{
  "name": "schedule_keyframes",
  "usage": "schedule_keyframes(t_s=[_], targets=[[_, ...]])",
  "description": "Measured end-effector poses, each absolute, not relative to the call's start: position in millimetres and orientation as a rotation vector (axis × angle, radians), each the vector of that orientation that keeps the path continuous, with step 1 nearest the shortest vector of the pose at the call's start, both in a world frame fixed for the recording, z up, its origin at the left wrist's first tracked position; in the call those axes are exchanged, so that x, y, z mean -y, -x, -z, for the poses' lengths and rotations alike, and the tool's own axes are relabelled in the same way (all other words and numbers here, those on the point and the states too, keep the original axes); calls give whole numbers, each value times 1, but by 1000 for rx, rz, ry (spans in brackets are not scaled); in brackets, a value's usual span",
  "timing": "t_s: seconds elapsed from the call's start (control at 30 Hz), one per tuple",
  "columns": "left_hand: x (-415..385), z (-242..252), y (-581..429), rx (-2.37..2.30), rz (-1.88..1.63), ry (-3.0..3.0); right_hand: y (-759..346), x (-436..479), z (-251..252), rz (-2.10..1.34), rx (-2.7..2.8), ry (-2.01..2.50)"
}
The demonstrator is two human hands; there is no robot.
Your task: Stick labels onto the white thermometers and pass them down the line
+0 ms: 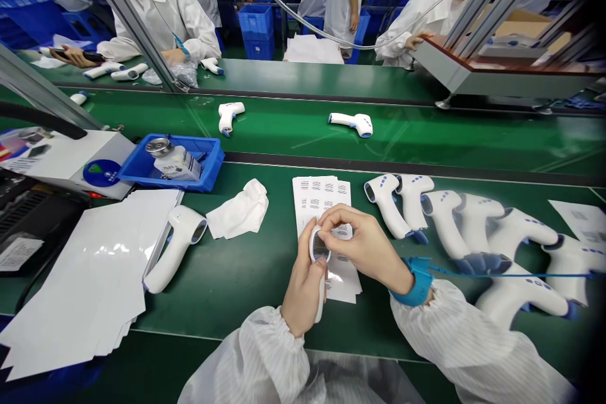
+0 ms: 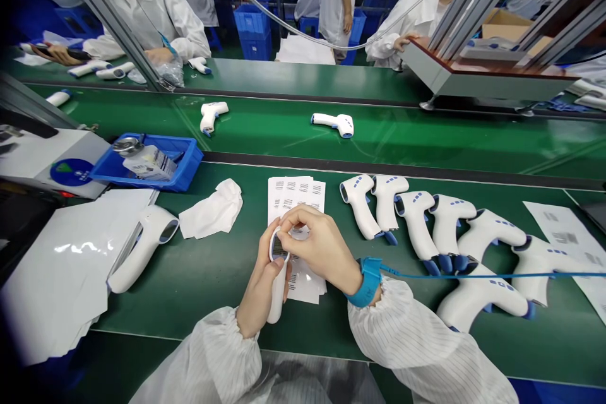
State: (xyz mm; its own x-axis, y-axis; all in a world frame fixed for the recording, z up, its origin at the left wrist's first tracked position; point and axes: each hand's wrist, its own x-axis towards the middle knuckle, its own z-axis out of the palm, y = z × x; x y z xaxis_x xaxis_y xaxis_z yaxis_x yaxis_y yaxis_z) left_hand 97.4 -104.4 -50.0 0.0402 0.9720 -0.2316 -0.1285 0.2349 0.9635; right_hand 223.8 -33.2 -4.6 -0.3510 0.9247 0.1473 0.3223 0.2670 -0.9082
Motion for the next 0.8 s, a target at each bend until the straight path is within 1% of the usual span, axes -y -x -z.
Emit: schedule_keyframes(t_s=[0.17, 0.33, 0.5, 0.67, 0.8], targets=[[104, 49, -98, -1152, -1020, -868, -226, 35, 6, -1043, 1890, 1120], [105, 47, -96, -1076, -1029, -796, -231, 39, 10, -1123, 2058, 1043], [107, 49, -95, -1000, -1060, -757, -228, 43, 21, -1068, 1991, 1067], [105, 50, -99, -1090, -1069, -739, -224, 44, 23, -1054, 1873, 1091], [102, 47, -103, -1205, -1057, -742, -226, 45, 18, -1121, 1818, 1087]])
